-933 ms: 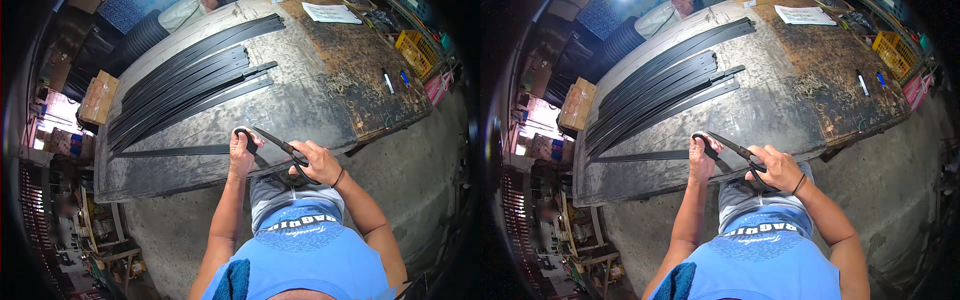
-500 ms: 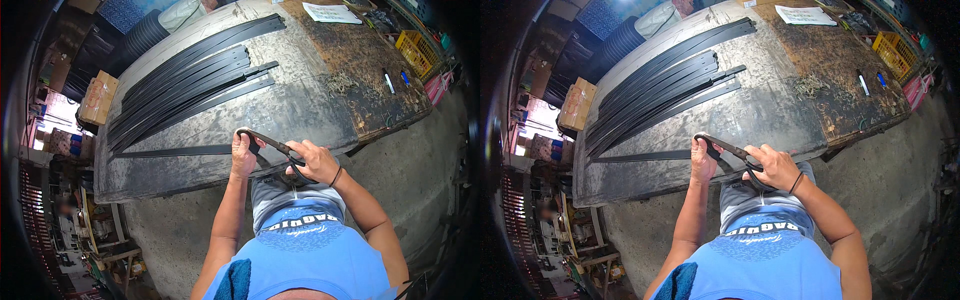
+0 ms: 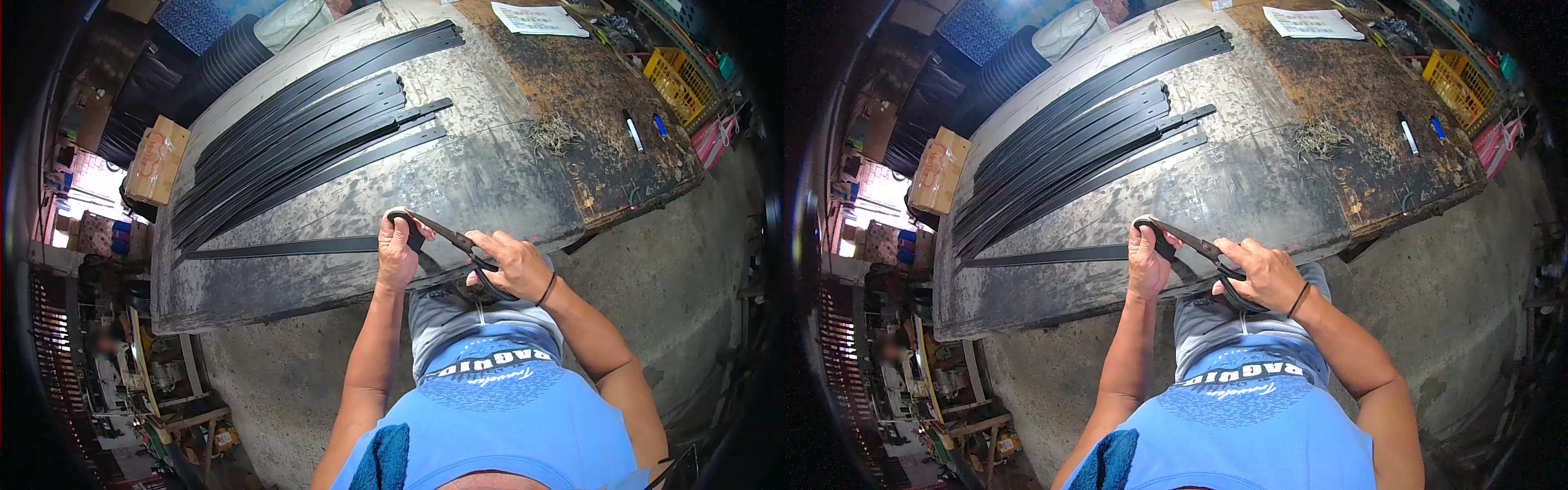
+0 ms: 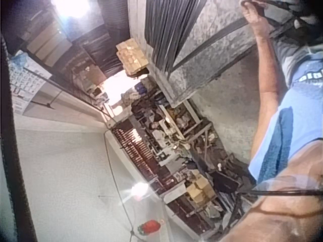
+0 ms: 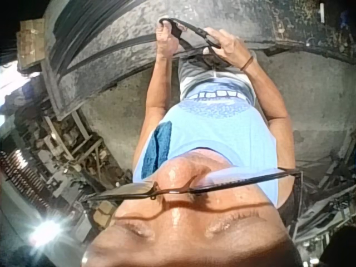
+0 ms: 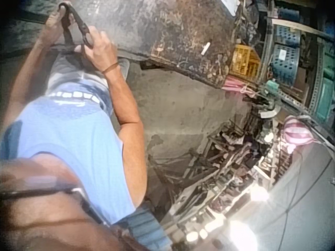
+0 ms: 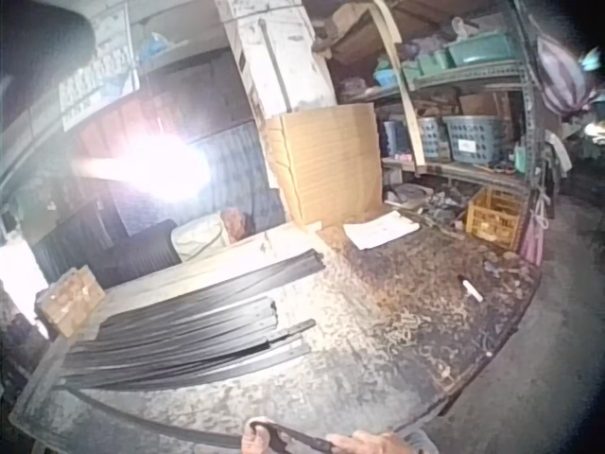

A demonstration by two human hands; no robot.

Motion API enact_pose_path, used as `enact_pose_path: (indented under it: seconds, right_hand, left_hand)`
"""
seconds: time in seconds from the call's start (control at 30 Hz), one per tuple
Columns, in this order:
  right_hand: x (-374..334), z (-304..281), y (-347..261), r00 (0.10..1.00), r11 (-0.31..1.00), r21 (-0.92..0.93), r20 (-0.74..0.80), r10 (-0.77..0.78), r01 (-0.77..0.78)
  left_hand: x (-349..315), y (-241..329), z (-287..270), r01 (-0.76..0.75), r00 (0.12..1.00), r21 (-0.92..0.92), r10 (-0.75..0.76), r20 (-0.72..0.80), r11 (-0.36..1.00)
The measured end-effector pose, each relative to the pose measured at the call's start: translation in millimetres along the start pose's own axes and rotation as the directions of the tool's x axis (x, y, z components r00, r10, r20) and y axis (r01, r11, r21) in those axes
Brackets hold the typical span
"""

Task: The recorder assembles long black leather-like straps by attaching green wire loops and trimming edges with scissors.

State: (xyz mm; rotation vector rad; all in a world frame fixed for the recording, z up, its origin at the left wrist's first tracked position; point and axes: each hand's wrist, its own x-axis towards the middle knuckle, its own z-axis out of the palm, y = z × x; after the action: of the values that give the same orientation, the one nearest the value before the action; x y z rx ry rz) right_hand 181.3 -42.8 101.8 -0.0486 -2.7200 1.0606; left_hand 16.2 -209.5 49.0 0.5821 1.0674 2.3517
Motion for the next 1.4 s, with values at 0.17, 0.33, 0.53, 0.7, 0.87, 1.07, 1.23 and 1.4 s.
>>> enact_pose_path:
  seconds: [0.17,0.33,0.53,0.7,0.87,1.07,1.23,1.4]
  right_hand:
    - [-1.9,-2.0,4.1,0.983,0.989,0.094,-0.137,0.124,-0.112]
    - [-9.8,-7.9,12.3,0.961,0.968,0.218,-0.213,0.175,-0.127]
    - [-26.7,-12.5,22.7,0.923,0.933,0.28,-0.245,0.296,-0.225]
    - [-39.1,-18.0,37.3,0.902,0.902,0.319,-0.222,0.37,-0.292]
    - [-46.3,-17.9,49.8,0.923,0.931,0.284,-0.24,0.301,-0.229]
    - [-52.7,-15.5,51.4,0.924,0.865,0.388,-0.079,0.375,-0.319]
    - [-59.9,-14.8,56.1,0.902,0.851,0.376,-0.084,0.424,-0.366]
    - [-65.7,-26.0,54.8,0.874,0.785,0.468,-0.056,0.483,-0.405]
  left_hand:
    - [4.0,-0.9,6.3,0.041,0.999,-0.019,-0.041,-0.005,0.999]
    - [18.4,-8.5,2.3,0.043,0.996,-0.032,-0.04,0.075,0.999]
    - [25.5,-22.5,34.5,-0.295,0.94,0.877,0.282,0.195,0.379]
    - [31.3,-26.2,28.9,-0.333,0.929,0.917,0.241,0.28,0.219]
    - [30.6,-21.8,39.3,-0.398,0.905,0.901,0.234,0.355,0.171]
    - [27.9,-16.5,49.2,-0.482,0.873,0.867,0.155,0.463,0.128]
    - [26.3,-28.4,42.4,-0.545,0.838,0.829,0.117,0.533,0.123]
    - [21.4,-48.6,29.5,-0.55,0.832,0.829,0.143,0.535,0.099]
